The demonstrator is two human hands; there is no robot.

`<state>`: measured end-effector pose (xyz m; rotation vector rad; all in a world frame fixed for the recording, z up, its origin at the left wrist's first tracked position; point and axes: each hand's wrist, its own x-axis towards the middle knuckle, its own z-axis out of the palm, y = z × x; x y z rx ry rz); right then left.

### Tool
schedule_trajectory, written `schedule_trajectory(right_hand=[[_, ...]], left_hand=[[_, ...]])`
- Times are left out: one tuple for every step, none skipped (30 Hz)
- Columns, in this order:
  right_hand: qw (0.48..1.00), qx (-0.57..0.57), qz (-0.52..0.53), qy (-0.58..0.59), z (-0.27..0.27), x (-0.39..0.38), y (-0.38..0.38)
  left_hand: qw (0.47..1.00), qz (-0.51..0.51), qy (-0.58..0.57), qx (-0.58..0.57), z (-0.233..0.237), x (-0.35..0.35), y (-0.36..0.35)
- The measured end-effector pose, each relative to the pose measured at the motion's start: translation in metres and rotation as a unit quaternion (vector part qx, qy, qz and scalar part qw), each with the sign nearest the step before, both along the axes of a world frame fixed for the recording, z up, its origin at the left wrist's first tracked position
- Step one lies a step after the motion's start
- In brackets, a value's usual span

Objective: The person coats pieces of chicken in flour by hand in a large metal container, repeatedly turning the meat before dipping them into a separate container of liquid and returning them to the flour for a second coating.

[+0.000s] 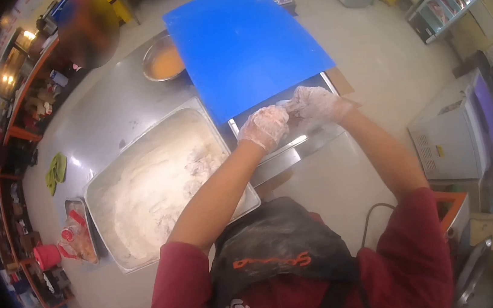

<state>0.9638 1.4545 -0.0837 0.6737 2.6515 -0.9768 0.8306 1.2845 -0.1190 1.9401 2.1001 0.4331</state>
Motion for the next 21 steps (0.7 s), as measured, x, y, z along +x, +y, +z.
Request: schedule_trajectory(right_hand=[[0.99,0.112,0.087,-0.017,-0.001,0.001,-0.002],[0.972,0.183,0.14,-0.055,-0.005,0.0,0.0],[0.944,0.251,0.194,-0.088,-0.009,0.0,0.003],[0.926,0.278,0.214,-0.143,-0.026,-0.001,0.008],[0.903,0.304,0.233,-0.196,-0.042,-0.001,0.013],[0.942,0.239,0.196,-0.129,-0.062,0.007,0.02],[0.97,0.173,0.158,-0.059,-0.071,0.02,0.024],[0.99,0.099,0.092,-0.038,-0.08,0.027,0.026],[0.999,0.025,0.024,-0.009,-0.077,0.031,0.023],[0.996,-0.055,-0.071,-0.03,-0.04,0.022,0.005],[0.976,-0.134,-0.164,-0.05,-0.018,0.017,-0.006],[0.988,-0.086,-0.121,-0.05,-0.016,0.017,-0.007],[0.995,-0.038,-0.078,-0.051,-0.015,0.018,-0.007],[0.998,0.01,-0.034,-0.051,-0.014,0.018,-0.008],[0.997,0.038,-0.003,-0.062,-0.024,0.018,-0.003],[0.995,0.067,0.029,-0.072,-0.04,0.017,0.004],[0.99,0.095,0.06,-0.083,-0.057,0.017,0.01],[0.992,0.1,0.058,-0.044,-0.064,0.017,0.007],[0.993,0.104,0.057,-0.004,-0.071,0.018,0.004],[0.992,0.109,0.055,0.035,-0.077,0.02,0.004],[0.992,0.105,0.054,0.033,-0.076,0.019,0.003]], left_hand=[[0.999,0.01,0.027,0.016,-0.009,0.007,0.001],[0.998,0.021,0.054,0.033,-0.019,0.012,-0.001],[0.995,0.031,0.082,0.049,-0.024,0.016,-0.002],[0.993,0.011,0.103,0.047,-0.026,0.019,-0.003],[0.991,-0.009,0.126,0.044,-0.027,0.021,-0.003],[0.988,-0.03,0.148,0.042,-0.027,0.022,-0.002],[0.989,-0.033,0.143,-0.001,-0.023,0.024,0.002],[0.989,-0.035,0.138,-0.044,-0.019,0.026,0.006],[0.987,-0.038,0.132,-0.086,-0.016,0.027,0.01],[0.988,-0.028,0.121,-0.093,-0.019,0.027,0.012],[0.989,-0.018,0.11,-0.099,-0.023,0.028,0.015],[0.989,-0.008,0.099,-0.106,-0.021,0.029,0.017],[0.989,-0.003,0.098,-0.106,-0.02,0.03,0.018],[0.99,0.002,0.097,-0.107,-0.018,0.031,0.018],[0.989,0.007,0.097,-0.107,-0.015,0.03,0.018],[0.991,0.003,0.091,-0.094,-0.021,0.027,0.018],[0.993,-0.001,0.084,-0.082,-0.033,0.023,0.017],[0.995,-0.005,0.077,-0.07,-0.039,0.019,0.015],[0.995,0.001,0.073,-0.074,-0.044,0.017,0.013],[0.994,0.007,0.069,-0.079,-0.049,0.016,0.012],[0.994,0.013,0.066,-0.083,-0.046,0.015,0.011]])
